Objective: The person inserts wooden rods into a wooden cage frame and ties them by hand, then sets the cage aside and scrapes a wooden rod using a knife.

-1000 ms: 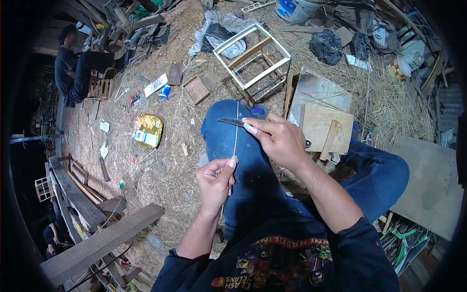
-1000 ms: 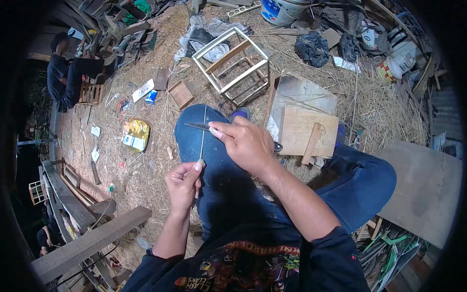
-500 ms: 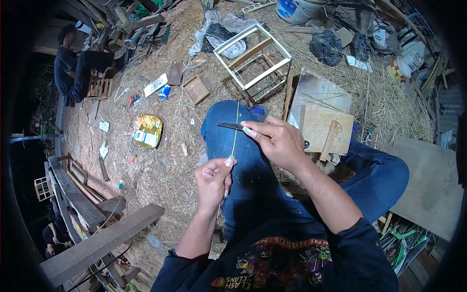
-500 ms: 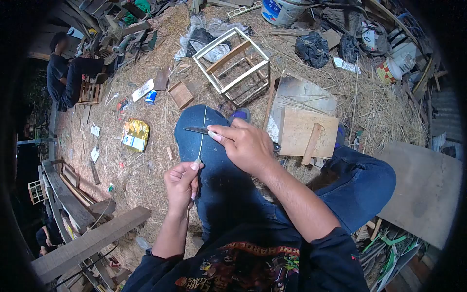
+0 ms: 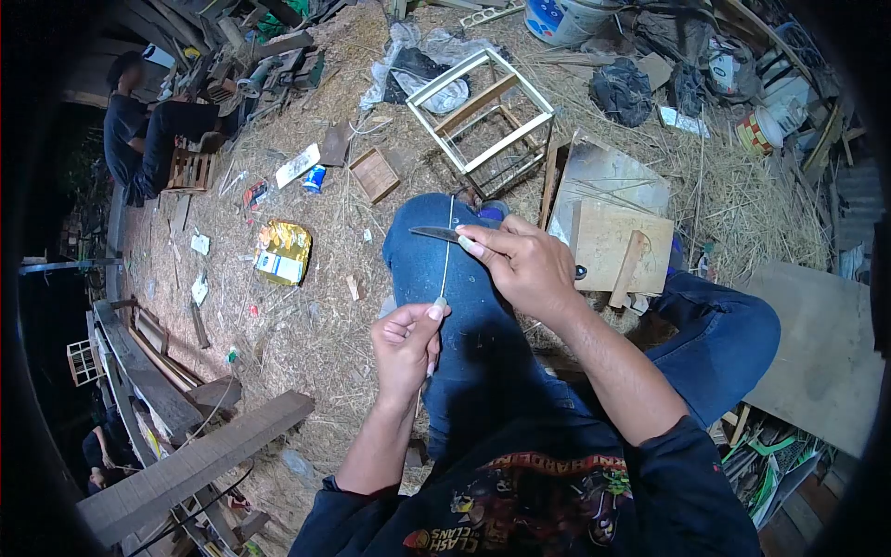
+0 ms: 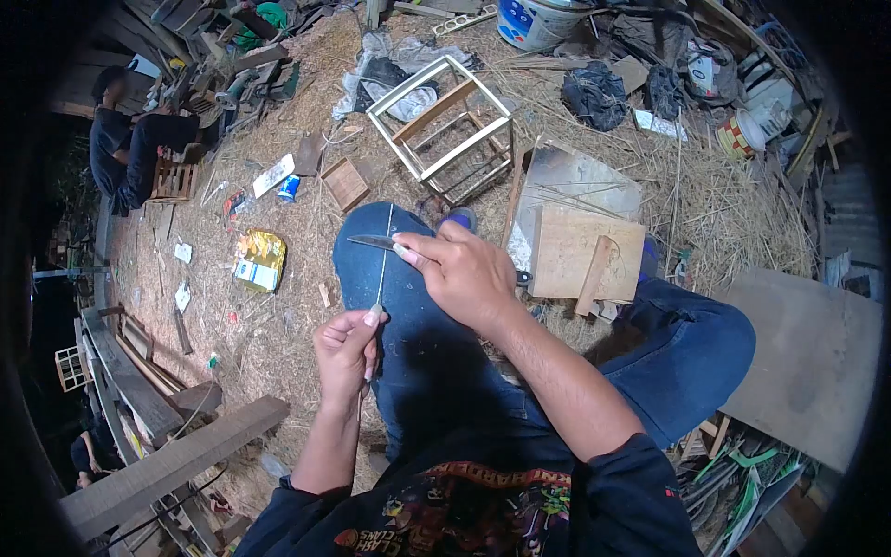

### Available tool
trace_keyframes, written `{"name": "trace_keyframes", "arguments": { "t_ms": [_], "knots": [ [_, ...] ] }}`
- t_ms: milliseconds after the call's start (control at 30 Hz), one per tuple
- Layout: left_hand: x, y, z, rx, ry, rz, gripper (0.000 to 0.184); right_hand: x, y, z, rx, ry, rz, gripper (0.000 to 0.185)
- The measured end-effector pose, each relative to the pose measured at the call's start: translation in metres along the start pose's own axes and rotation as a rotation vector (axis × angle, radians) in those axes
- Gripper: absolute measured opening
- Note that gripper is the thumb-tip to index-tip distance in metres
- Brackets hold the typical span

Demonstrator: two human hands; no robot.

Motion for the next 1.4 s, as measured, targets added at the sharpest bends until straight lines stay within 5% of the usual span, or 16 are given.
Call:
{"name": "trace_keyframes", "arguments": {
  "t_ms": [167,1400],
  "knots": [
    [0.001,-0.003,-0.001,0.025,0.003,0.023,0.018,-0.006,-0.017,0.014,0.116,0.054,0.008,0.024],
    [0.002,-0.007,-0.021,-0.003,-0.027,0.074,0.019,-0.002,0.001,-0.009,0.040,0.041,0.030,0.025]
  ]
}}
Point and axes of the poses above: each hand's wrist, its own z-axis towards the middle knuckle, its own x-axis out of the palm, y = z × x, the point moved 10 cm from there along z, towards the middle knuckle, and after that the axes turned 10 degrees about y, right-handed, at the moved point
